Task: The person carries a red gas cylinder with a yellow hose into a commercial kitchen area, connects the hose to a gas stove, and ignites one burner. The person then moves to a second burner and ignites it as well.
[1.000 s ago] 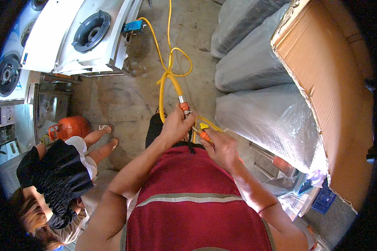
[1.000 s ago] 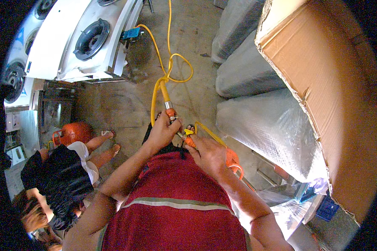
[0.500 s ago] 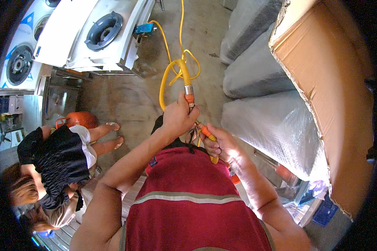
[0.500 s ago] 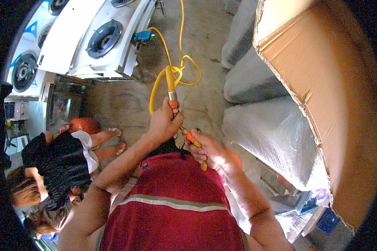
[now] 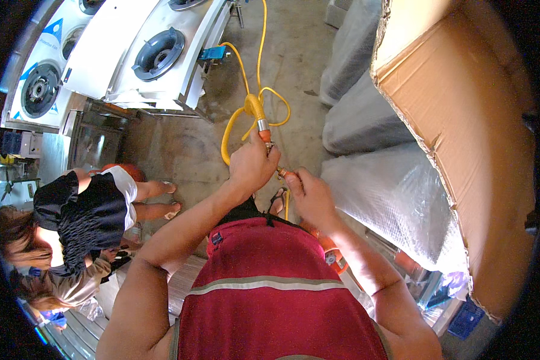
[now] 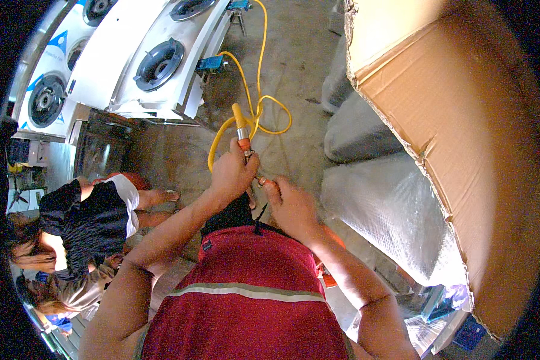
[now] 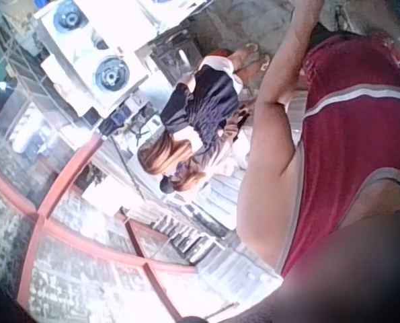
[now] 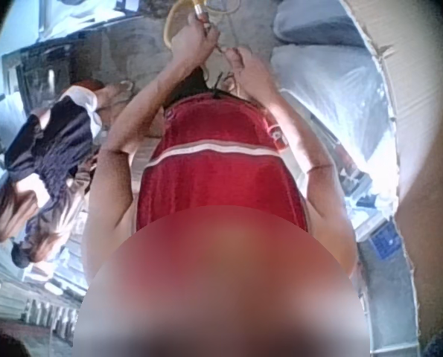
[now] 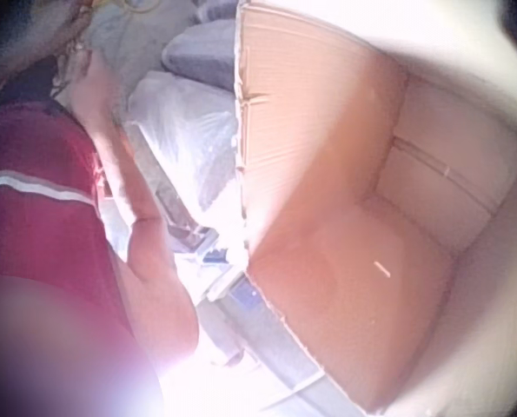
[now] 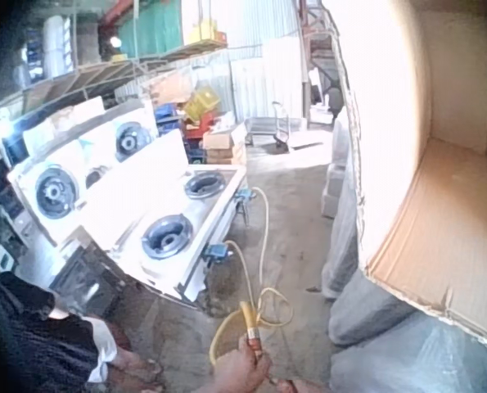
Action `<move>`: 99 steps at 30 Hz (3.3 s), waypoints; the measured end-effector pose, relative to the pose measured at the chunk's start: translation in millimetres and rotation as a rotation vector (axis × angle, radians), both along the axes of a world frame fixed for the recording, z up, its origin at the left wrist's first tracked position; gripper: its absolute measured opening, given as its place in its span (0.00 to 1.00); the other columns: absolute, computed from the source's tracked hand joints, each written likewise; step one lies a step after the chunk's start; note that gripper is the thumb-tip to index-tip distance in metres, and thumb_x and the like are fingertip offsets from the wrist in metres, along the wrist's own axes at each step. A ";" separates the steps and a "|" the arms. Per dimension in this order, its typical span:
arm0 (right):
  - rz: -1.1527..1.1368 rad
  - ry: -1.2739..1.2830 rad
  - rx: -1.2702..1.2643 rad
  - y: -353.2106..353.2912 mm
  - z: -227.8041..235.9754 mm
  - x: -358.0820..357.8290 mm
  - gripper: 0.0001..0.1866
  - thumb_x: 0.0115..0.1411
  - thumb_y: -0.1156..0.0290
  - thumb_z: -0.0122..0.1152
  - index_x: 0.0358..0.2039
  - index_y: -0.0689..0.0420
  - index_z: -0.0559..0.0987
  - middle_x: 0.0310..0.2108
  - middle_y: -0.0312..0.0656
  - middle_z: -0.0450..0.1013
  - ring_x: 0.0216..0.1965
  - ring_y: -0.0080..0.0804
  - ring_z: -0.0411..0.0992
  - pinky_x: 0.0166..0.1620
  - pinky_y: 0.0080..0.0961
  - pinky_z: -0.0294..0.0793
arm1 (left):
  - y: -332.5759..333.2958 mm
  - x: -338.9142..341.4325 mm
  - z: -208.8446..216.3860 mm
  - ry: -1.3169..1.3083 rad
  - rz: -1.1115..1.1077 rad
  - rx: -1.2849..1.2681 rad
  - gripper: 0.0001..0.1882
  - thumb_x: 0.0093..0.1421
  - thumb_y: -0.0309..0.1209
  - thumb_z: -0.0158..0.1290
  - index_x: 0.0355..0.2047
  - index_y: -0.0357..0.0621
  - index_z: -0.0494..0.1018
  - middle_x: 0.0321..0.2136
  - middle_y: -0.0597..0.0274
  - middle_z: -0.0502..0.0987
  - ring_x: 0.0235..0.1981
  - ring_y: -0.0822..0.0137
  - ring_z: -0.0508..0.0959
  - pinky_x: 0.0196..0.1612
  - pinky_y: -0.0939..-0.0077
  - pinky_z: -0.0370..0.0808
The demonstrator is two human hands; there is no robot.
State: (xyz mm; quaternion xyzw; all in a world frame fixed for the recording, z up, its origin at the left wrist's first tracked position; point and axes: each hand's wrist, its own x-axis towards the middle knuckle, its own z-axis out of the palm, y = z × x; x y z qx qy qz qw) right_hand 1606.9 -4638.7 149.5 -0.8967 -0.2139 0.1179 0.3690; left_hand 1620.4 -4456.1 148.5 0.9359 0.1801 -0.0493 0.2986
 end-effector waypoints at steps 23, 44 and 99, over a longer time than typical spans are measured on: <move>0.046 0.005 0.037 -1.1 12.7 2.0 0.18 0.68 0.53 0.51 0.40 0.58 0.75 0.21 0.43 0.71 0.22 0.45 0.73 0.25 0.37 0.72 | -1.0 -10.3 1.4 -0.019 0.073 -0.164 0.21 0.63 0.42 0.53 0.43 0.36 0.63 0.29 0.41 0.78 0.33 0.39 0.80 0.36 0.50 0.75; 0.034 -0.209 -0.090 15.3 -20.3 1.7 0.17 0.66 0.54 0.55 0.42 0.56 0.76 0.25 0.44 0.75 0.28 0.47 0.75 0.32 0.38 0.73 | 18.5 -2.1 -17.7 0.074 0.056 -0.137 0.27 0.62 0.46 0.49 0.51 0.36 0.63 0.34 0.40 0.80 0.37 0.39 0.81 0.41 0.44 0.76; 0.129 1.566 0.761 2.8 -3.9 55.3 0.23 0.70 0.46 0.44 0.40 0.55 0.73 0.21 0.30 0.67 0.17 0.19 0.60 0.20 0.19 0.58 | 15.0 8.4 16.8 -0.175 0.001 0.043 0.25 0.63 0.47 0.51 0.42 0.35 0.61 0.23 0.40 0.78 0.26 0.38 0.80 0.28 0.45 0.75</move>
